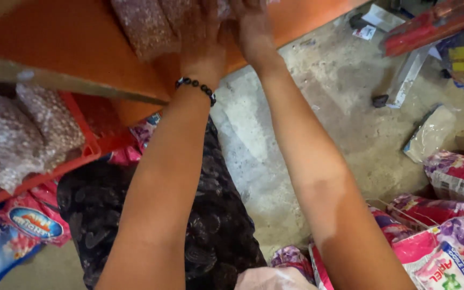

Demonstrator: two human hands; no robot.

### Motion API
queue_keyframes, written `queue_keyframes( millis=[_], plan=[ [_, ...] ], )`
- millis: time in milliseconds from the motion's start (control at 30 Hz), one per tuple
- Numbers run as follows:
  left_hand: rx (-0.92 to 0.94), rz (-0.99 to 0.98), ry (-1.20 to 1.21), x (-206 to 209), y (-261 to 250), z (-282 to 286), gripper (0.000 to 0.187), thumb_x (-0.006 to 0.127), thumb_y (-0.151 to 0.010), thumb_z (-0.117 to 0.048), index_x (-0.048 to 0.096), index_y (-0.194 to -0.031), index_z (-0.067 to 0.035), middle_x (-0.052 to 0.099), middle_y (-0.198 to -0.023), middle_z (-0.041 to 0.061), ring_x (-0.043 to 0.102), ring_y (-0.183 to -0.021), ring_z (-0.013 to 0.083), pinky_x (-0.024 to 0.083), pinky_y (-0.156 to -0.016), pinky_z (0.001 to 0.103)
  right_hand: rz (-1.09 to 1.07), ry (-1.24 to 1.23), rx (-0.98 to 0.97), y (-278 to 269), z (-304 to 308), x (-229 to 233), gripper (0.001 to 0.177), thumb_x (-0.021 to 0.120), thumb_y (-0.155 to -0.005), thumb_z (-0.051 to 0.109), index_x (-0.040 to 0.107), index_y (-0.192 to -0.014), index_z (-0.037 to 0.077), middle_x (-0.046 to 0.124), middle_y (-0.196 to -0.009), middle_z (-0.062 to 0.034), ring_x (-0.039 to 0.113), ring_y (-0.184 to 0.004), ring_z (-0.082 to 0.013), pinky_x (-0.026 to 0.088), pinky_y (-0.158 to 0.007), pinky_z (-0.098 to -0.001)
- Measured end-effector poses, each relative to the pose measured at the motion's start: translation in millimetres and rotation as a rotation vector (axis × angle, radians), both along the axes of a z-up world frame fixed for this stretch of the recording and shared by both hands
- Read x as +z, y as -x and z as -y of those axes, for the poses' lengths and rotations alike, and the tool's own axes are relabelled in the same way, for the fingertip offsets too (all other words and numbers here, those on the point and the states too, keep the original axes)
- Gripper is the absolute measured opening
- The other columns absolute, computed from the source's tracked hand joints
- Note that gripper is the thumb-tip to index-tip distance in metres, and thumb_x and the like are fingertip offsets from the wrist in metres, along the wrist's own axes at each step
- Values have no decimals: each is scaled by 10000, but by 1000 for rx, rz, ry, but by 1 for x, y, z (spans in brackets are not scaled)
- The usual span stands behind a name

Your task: Organizing and restocking bags of peanuts and snacks on grocery store shelves.

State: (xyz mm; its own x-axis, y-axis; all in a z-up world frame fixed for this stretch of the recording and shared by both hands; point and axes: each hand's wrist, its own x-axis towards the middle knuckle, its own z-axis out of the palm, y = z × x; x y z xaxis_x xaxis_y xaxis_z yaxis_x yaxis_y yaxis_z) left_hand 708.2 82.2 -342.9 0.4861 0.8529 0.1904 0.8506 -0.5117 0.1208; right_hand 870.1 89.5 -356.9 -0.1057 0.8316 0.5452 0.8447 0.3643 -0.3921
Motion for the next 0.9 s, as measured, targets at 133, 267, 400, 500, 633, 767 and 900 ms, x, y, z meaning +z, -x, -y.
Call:
queue_keyframes(
  millis=[133,267,400,500,633,767,900],
  plan=[
    [21,-56,60,13,1,-1,594,490,-1039,-226,360,-1606,-103,136,-1703,145,217,-1532,416,235,-1226,571,-90,51,9,9,-6,15,637,733,-886,-25,567,-1480,134,566,-1409,-179,566,-1265,-435,519,-1051,-487],
    [-87,18,34,9,11,-3,579,511,-1048,-113,398,-1613,-53,107,-1707,176,213,-1533,439,301,-1189,566,-293,13,75,25,8,40,634,699,-859,-71,583,-1453,117,530,-1456,-224,585,-1269,-425,555,-1021,-427],
    [-135,-20,-221,40,21,16,597,587,-989,-52,415,-1547,77,45,-1704,265,193,-1566,497,356,-1239,543,-317,-3,49,34,21,41,540,689,-924,-65,613,-1432,103,615,-1378,-188,609,-1264,-410,529,-1064,-451],
    [-59,14,314,103,29,37,582,605,-853,-73,508,-1427,-54,48,-1673,216,134,-1546,471,403,-1129,474,-337,68,-10,37,35,37,527,683,-914,-66,633,-1412,100,641,-1333,-189,637,-1215,-393,546,-1015,-433],
    [-49,209,126,54,41,44,691,596,-910,-110,448,-1560,72,215,-1655,267,387,-1405,437,477,-1047,506,-421,42,-9,46,61,57,475,727,-924,-18,640,-1379,85,654,-1275,-189,657,-1164,-363,559,-960,-405],
    [-173,178,-83,55,50,61,313,556,-933,-99,628,-1238,-81,397,-1607,153,518,-1358,369,527,-1061,452,-436,60,-64,56,93,83,464,691,-916,-26,660,-1368,72,683,-1230,-175,676,-1106,-344,555,-933,-398],
    [-228,272,7,77,62,83,402,533,-926,-94,597,-1322,-72,453,-1552,105,543,-1285,365,556,-959,444,-579,207,-173,70,123,103,365,701,-968,36,679,-1330,79,705,-1186,-139,686,-927,-258,564,-846,-356]
  ],
)
